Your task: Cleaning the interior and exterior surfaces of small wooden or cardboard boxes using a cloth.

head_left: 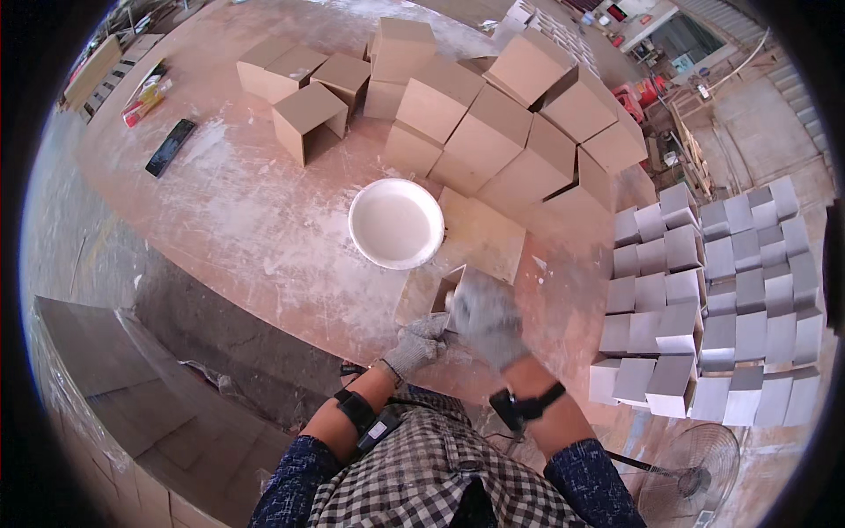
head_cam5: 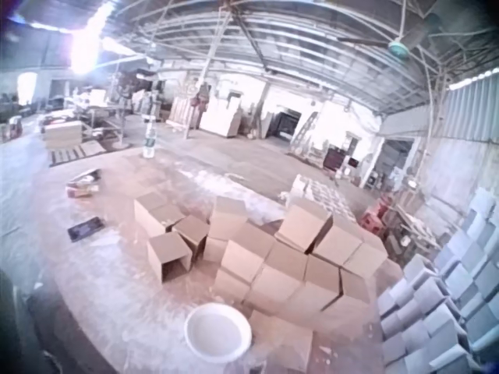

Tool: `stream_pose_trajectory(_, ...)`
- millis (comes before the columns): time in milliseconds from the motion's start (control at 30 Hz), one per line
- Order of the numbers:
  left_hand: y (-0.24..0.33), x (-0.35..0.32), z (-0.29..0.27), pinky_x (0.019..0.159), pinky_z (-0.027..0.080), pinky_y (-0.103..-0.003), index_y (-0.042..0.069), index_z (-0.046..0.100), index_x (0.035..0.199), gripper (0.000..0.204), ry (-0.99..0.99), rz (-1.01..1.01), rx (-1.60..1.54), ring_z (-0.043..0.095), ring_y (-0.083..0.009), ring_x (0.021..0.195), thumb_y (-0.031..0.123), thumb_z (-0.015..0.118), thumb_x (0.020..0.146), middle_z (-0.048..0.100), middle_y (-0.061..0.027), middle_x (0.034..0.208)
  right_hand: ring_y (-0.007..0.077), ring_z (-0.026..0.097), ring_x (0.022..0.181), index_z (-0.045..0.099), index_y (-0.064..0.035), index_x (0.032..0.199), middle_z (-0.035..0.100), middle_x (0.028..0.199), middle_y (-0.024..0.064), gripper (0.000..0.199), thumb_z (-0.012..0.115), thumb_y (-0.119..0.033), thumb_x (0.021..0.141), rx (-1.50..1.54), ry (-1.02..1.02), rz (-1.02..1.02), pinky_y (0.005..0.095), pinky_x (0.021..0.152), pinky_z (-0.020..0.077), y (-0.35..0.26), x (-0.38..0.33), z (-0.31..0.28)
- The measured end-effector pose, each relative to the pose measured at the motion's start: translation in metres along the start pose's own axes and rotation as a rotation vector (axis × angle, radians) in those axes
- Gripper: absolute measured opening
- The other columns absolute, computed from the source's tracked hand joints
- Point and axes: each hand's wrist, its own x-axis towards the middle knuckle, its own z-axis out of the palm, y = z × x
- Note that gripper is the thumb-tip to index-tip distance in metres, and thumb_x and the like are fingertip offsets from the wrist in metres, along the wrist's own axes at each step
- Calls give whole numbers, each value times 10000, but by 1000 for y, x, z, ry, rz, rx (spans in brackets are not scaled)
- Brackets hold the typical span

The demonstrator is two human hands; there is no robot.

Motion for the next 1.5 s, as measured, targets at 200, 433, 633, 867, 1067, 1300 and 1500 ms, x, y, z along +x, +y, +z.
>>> stream_pose_trajectory(200, 35, 21, -9, 846, 484, -402, 111, 627, 1093, 427, -1, 81, 100, 600, -323, 1003, 58, 592, 670, 634, -123, 1051, 300, 619, 707, 597, -90, 839, 612, 767, 125, 229, 542, -307, 886, -85, -5, 182, 447, 613, 492, 23, 36, 5)
stream_pose_trajectory(433, 42, 16, -11, 854, 479, -393, 106, 629, 1070, 421, 66, 107, 186, 590, -339, 1012, 25, 560, 663, 634, -129, 1033, 303, 616, 751, 593, -93, 873, 607, 800, 140, 212, 525, -292, 897, -52, -143, 26, 451, 642, 485, 9, -4, 7)
stream_pose_trajectory(633, 54, 24, -6, 844, 472, -391, 80, 626, 1062, 349, -7, 4, 147, 584, -337, 995, 36, 592, 717, 631, -130, 1022, 329, 587, 818, 568, -84, 840, 576, 842, 145, 222, 526, -296, 891, -85, 41, 259, 456, 678, 479, 46, 35, 9)
stream_pose_trajectory(867, 20, 20, 0, 788, 483, -434, 106, 622, 1006, 307, 77, 96, 278, 588, -371, 925, 77, 575, 705, 616, -136, 927, 268, 608, 811, 591, -110, 879, 583, 841, 101, 203, 556, -310, 872, -69, -176, -39, 432, 716, 489, -4, -25, -5)
stream_pose_trajectory(1067, 35, 22, -5, 843, 479, -407, 97, 617, 1093, 412, 36, 5, 6, 577, -362, 1005, 65, 597, 682, 620, -147, 1032, 274, 608, 770, 571, -90, 858, 591, 820, 133, 215, 554, -304, 877, -51, 3, 219, 450, 639, 490, 58, 48, 13)
stream_pose_trajectory(1300, 40, 16, -9, 883, 464, -399, 91, 595, 1157, 483, -23, 3, 306, 556, -366, 1059, 47, 589, 675, 604, -153, 1117, 315, 589, 773, 559, -92, 801, 574, 796, 120, 218, 552, -290, 892, -70, 9, 54, 435, 665, 487, 35, -50, 25)
stream_pose_trajectory(1500, 24, 13, -8, 908, 449, -413, 84, 604, 1129, 449, -46, -44, 133, 550, -367, 1075, 61, 572, 681, 607, -143, 1124, 332, 630, 786, 578, -99, 865, 607, 816, 137, 282, 525, -373, 902, 3, -159, 411, 477, 660, 506, 47, -13, -2)
